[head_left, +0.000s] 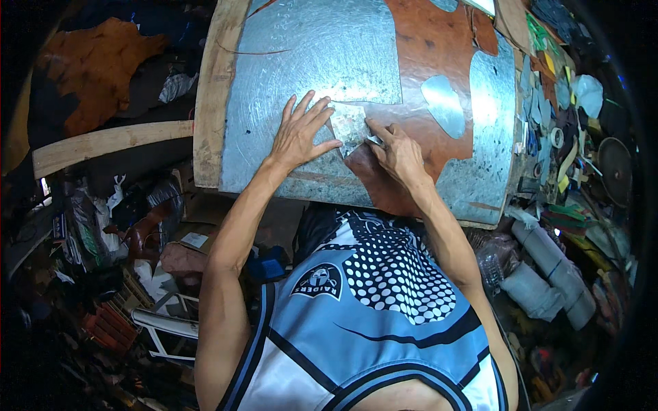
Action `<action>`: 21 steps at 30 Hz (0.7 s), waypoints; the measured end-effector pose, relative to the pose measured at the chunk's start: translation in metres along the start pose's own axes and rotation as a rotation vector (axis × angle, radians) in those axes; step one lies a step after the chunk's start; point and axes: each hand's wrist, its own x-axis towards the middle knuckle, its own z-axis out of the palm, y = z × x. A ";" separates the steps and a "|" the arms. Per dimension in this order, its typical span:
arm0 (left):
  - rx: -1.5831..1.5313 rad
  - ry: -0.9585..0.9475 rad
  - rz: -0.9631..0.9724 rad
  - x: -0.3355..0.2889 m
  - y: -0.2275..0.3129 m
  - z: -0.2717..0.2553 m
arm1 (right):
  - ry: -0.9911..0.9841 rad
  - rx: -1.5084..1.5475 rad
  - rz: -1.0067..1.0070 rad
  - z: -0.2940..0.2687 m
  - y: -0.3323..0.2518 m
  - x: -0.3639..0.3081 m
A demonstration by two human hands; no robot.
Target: Cutting leather pieces on a workbench using a template and a knife.
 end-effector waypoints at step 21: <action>0.051 -1.011 -0.059 0.114 0.042 -0.046 | -0.208 -0.048 -0.080 -0.051 -0.022 -0.047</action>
